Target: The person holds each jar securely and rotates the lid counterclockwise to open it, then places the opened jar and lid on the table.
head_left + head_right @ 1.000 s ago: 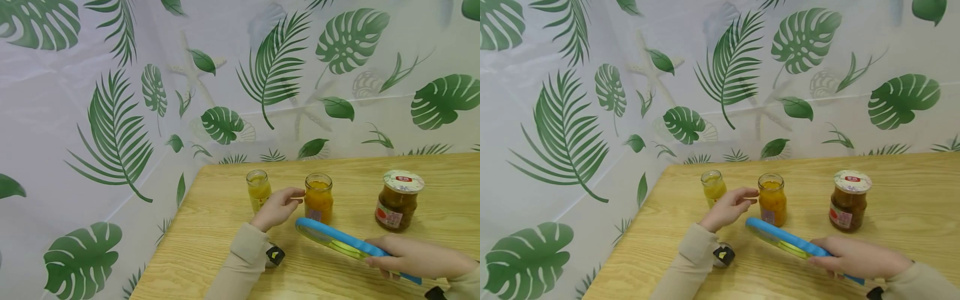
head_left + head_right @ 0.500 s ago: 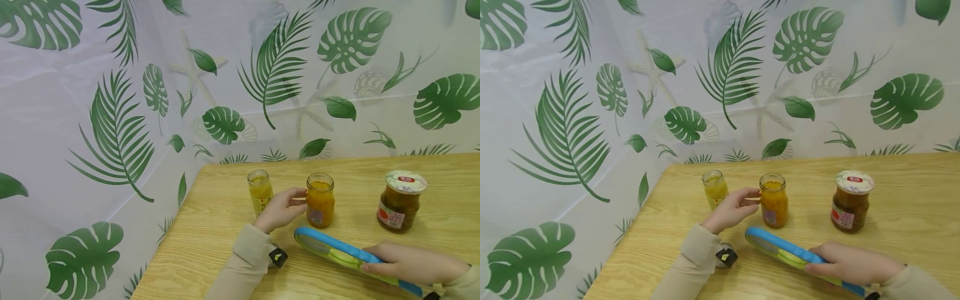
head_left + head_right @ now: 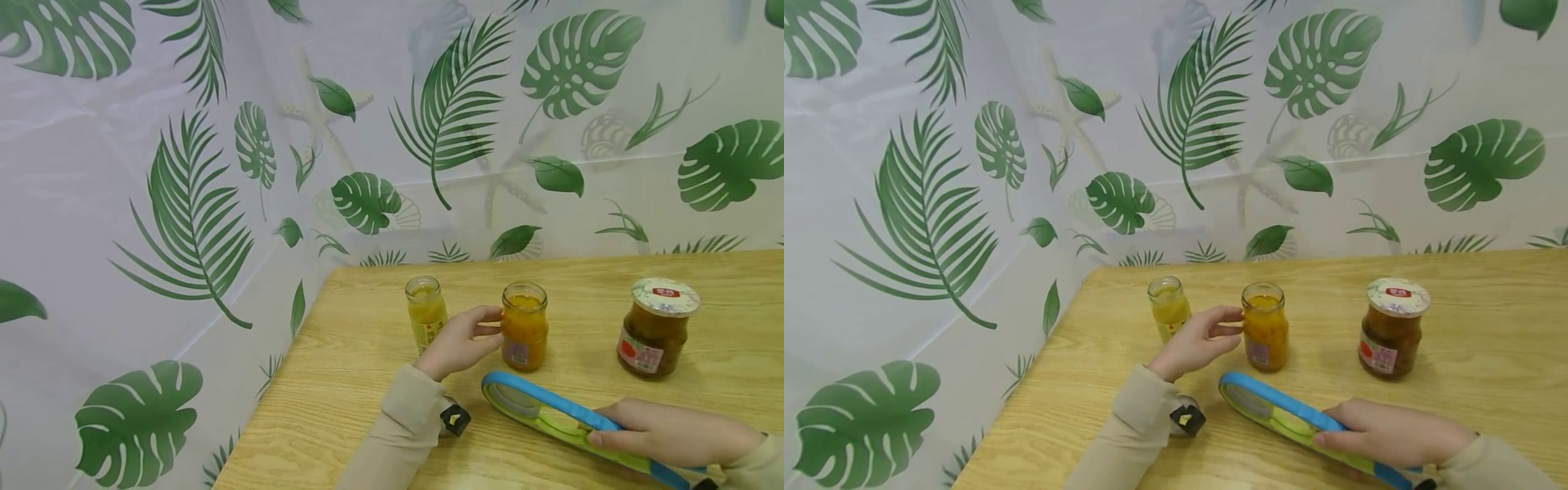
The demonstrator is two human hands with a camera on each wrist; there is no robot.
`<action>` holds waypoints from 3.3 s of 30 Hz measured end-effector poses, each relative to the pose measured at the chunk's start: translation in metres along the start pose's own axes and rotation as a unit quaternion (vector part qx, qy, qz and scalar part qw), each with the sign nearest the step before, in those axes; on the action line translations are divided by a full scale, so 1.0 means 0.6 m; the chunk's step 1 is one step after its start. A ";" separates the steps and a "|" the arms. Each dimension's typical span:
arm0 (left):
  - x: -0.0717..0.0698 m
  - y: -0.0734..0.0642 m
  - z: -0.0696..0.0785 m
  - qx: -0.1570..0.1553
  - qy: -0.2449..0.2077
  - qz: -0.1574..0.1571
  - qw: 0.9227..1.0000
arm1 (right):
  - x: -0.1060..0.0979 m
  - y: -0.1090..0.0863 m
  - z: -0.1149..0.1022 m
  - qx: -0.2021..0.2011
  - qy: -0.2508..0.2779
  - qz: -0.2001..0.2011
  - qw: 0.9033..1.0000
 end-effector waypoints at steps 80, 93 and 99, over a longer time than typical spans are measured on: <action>0.114 0.037 0.069 0.047 0.025 -0.001 0.999 | -0.072 -0.095 -0.095 -0.020 -0.226 0.220 0.949; 0.192 0.095 0.092 0.053 0.032 0.026 0.998 | -0.068 -0.099 -0.115 -0.064 -0.214 0.245 0.943; 0.229 0.117 0.104 -0.006 0.109 0.057 0.992 | -0.067 -0.101 -0.114 -0.075 -0.208 0.260 0.940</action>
Point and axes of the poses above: each hand's wrist, its own y-axis towards the middle knuckle, its own x-axis out of the palm, z = x × y, the point moved 1 cm from there along y, towards the middle knuckle, and after that the axes turned 3 degrees about y, right-handed, at the moved point
